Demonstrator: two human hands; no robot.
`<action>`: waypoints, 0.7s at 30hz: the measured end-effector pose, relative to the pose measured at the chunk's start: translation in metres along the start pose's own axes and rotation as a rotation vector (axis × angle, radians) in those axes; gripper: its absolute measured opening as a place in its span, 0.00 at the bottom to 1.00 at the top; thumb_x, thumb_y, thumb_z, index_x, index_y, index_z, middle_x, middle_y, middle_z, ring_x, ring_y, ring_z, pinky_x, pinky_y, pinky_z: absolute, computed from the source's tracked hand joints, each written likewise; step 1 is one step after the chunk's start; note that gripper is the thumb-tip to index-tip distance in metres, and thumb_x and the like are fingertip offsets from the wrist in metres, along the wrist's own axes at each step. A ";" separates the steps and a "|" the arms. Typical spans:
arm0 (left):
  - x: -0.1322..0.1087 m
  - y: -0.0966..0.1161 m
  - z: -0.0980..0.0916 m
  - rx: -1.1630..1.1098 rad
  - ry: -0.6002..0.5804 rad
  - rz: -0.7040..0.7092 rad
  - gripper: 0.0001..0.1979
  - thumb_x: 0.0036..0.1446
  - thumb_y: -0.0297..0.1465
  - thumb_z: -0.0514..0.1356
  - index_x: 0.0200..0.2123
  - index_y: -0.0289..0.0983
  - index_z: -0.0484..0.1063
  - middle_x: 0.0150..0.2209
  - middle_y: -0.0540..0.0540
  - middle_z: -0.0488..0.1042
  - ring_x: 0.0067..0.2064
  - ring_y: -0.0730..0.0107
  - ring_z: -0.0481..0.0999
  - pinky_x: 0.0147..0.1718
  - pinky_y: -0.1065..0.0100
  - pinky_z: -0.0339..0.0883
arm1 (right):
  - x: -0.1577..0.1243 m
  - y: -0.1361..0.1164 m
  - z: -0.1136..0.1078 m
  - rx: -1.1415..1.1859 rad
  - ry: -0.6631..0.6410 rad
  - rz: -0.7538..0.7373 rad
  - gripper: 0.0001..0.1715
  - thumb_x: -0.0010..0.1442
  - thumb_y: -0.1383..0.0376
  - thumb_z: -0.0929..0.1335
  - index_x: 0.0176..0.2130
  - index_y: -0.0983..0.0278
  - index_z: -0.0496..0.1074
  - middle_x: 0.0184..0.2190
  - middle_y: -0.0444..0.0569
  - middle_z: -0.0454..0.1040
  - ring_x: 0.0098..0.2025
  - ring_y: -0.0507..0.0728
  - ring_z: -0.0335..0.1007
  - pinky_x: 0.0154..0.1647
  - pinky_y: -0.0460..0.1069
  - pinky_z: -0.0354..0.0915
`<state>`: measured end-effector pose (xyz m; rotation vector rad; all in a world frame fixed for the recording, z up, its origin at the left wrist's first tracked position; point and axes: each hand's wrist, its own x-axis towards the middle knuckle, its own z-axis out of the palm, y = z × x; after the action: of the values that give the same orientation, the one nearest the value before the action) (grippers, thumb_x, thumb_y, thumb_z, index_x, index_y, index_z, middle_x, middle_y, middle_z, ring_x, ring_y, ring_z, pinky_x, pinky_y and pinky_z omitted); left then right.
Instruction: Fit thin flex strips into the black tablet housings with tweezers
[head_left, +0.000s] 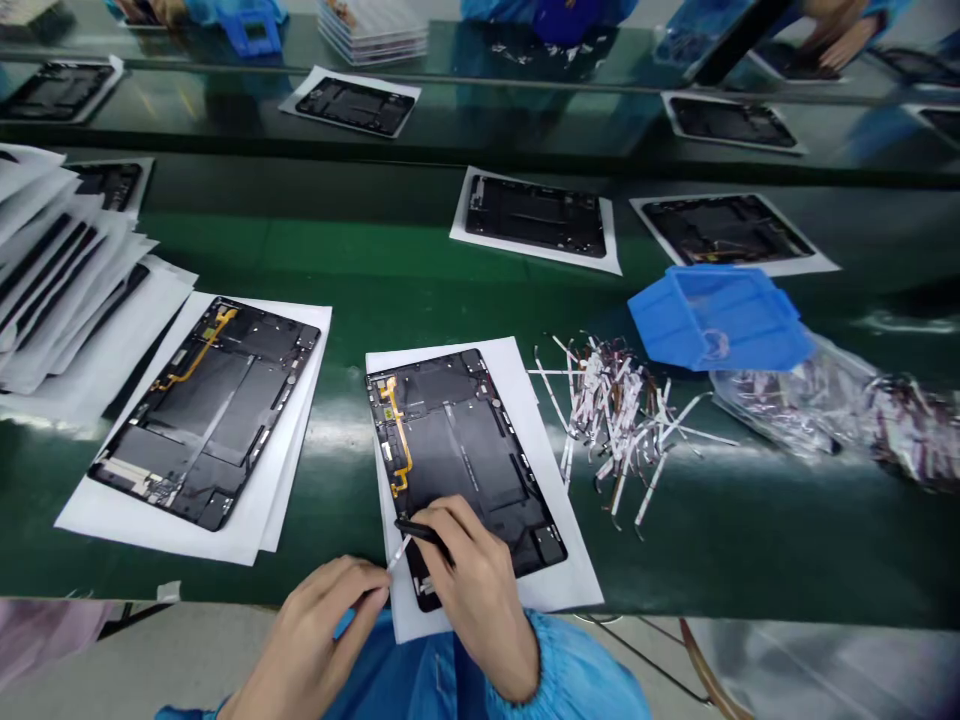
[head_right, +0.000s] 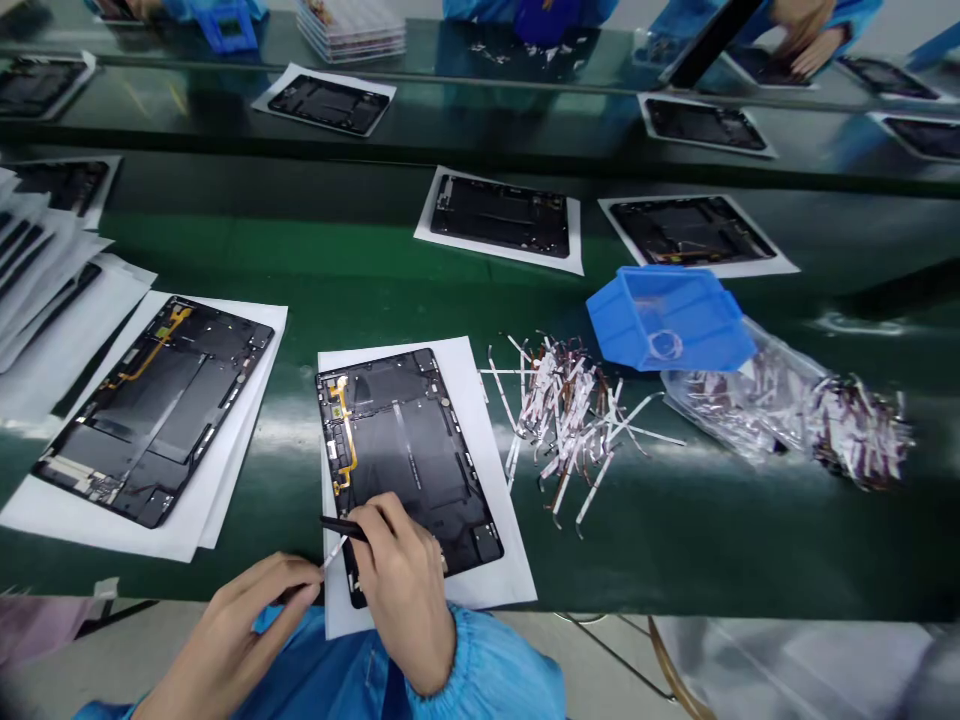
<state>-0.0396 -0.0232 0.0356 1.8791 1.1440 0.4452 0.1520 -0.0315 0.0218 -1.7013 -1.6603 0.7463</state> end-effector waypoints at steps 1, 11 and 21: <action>0.000 0.000 0.001 -0.009 0.019 -0.043 0.07 0.67 0.33 0.56 0.44 0.43 0.74 0.36 0.48 0.78 0.34 0.71 0.78 0.33 0.74 0.72 | -0.001 0.000 0.000 0.062 0.047 -0.011 0.12 0.66 0.75 0.62 0.40 0.61 0.72 0.39 0.48 0.74 0.37 0.56 0.77 0.40 0.49 0.70; 0.027 0.011 0.019 -0.487 -0.010 -0.258 0.13 0.64 0.41 0.60 0.36 0.38 0.77 0.23 0.52 0.70 0.24 0.76 0.69 0.25 0.77 0.65 | -0.010 -0.006 -0.039 0.471 0.068 0.010 0.13 0.58 0.74 0.72 0.41 0.57 0.75 0.29 0.39 0.77 0.28 0.49 0.73 0.31 0.40 0.68; 0.033 0.017 0.015 -0.228 0.051 0.004 0.09 0.66 0.32 0.58 0.43 0.42 0.79 0.29 0.50 0.75 0.28 0.75 0.73 0.29 0.77 0.68 | -0.005 0.003 -0.026 0.459 0.024 -0.029 0.11 0.60 0.77 0.68 0.36 0.61 0.73 0.31 0.42 0.75 0.32 0.50 0.73 0.35 0.40 0.66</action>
<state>-0.0036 -0.0062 0.0367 1.6803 1.0750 0.6027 0.1740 -0.0381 0.0362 -1.3517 -1.3621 0.9991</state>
